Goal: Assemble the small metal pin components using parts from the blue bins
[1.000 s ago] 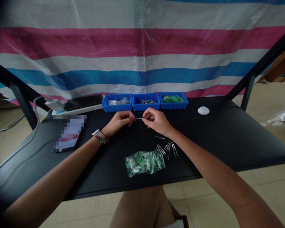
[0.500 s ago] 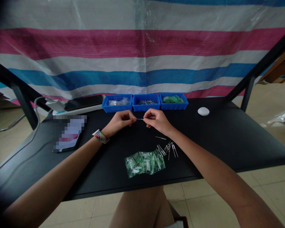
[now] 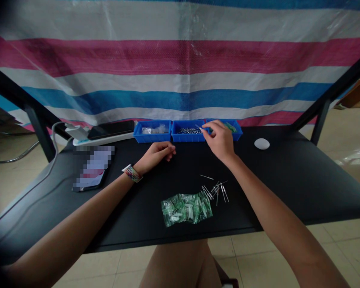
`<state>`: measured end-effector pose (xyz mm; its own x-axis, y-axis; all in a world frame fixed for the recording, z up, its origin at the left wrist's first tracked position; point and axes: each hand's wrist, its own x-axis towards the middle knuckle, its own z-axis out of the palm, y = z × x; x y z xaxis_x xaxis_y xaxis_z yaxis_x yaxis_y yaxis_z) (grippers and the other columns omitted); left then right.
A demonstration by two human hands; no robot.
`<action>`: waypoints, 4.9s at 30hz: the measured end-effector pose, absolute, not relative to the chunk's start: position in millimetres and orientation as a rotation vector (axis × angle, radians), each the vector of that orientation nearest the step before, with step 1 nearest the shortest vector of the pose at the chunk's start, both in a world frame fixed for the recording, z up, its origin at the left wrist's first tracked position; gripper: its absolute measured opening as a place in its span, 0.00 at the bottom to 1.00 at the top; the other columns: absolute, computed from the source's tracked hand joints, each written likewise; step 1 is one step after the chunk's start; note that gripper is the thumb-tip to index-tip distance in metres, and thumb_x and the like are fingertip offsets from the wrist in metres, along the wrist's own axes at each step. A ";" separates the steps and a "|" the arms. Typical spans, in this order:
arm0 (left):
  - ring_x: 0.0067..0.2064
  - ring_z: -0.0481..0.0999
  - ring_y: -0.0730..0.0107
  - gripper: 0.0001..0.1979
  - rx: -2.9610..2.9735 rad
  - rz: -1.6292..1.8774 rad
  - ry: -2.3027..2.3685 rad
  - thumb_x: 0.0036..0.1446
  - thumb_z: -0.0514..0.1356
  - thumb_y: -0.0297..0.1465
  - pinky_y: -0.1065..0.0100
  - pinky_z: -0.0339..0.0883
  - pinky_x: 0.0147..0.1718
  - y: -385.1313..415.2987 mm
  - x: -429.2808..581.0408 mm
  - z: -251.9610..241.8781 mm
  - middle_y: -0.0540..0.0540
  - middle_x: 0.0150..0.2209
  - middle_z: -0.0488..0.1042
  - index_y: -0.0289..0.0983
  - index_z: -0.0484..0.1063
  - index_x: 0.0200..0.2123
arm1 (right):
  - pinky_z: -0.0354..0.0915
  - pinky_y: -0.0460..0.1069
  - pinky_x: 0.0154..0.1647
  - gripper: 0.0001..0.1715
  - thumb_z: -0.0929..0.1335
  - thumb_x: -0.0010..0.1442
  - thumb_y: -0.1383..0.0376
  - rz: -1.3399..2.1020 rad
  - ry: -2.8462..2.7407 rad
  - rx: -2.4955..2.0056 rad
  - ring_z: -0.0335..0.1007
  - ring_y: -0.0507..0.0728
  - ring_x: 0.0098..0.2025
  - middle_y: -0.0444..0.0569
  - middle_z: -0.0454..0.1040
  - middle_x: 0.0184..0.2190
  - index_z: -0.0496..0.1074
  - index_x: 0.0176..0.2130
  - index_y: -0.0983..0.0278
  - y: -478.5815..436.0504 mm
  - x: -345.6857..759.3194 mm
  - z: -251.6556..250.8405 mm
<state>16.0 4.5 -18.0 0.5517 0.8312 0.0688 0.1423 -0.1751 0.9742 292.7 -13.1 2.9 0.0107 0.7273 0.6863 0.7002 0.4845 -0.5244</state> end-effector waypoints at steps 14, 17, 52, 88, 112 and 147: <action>0.22 0.52 0.78 0.29 1.779 0.743 0.891 0.61 0.65 0.47 0.68 0.46 0.24 0.9 13.9 -13.3 0.55 0.18 0.56 0.38 0.58 0.17 | 0.57 0.48 0.26 0.14 0.79 0.51 0.56 1.422 -2.449 -1.430 0.66 0.52 0.25 0.43 0.74 0.22 0.78 0.30 0.63 -35.0 319.2 25.7; 0.23 0.54 0.77 0.29 1.791 0.761 0.886 0.62 0.65 0.47 0.69 0.48 0.25 2.1 14.4 -14.6 0.54 0.18 0.58 0.37 0.60 0.17 | 0.54 0.47 0.24 0.10 0.78 0.50 0.60 1.357 -2.485 -1.517 0.64 0.51 0.23 0.41 0.71 0.20 0.79 0.28 0.63 -35.2 318.9 22.5; 0.30 0.73 0.73 0.17 1.793 0.720 0.756 0.60 0.68 0.44 0.71 0.68 0.32 4.4 17.6 -16.0 0.48 0.29 0.75 0.34 0.77 0.32 | 0.67 0.48 0.29 0.11 0.74 0.62 0.59 0.889 -1.833 -1.076 0.72 0.52 0.28 0.46 0.77 0.35 0.74 0.42 0.61 -43.5 249.5 -18.8; 0.32 0.75 0.73 0.15 1.713 0.729 0.739 0.60 0.67 0.42 0.71 0.70 0.33 5.7 13.8 -17.2 0.46 0.32 0.78 0.33 0.79 0.38 | 0.70 0.48 0.27 0.10 0.75 0.59 0.61 0.847 -1.663 -1.109 0.74 0.52 0.27 0.46 0.76 0.33 0.75 0.40 0.62 -42.8 249.7 -20.6; 0.30 0.74 0.73 0.14 1.630 0.747 0.780 0.60 0.65 0.40 0.71 0.68 0.30 3.7 12.6 -16.6 0.48 0.30 0.75 0.33 0.79 0.40 | 0.66 0.48 0.24 0.10 0.75 0.61 0.60 0.387 -1.360 -1.035 0.72 0.51 0.23 0.41 0.73 0.26 0.72 0.35 0.60 -26.0 277.1 8.2; 0.31 0.74 0.71 0.15 1.671 0.698 0.791 0.60 0.65 0.41 0.70 0.68 0.31 5.4 13.1 -14.2 0.46 0.30 0.77 0.34 0.79 0.36 | 0.62 0.48 0.27 0.00 0.72 0.60 0.66 0.903 -2.082 -1.545 0.65 0.52 0.27 0.45 0.75 0.32 0.77 0.35 0.60 -133.2 347.8 -7.2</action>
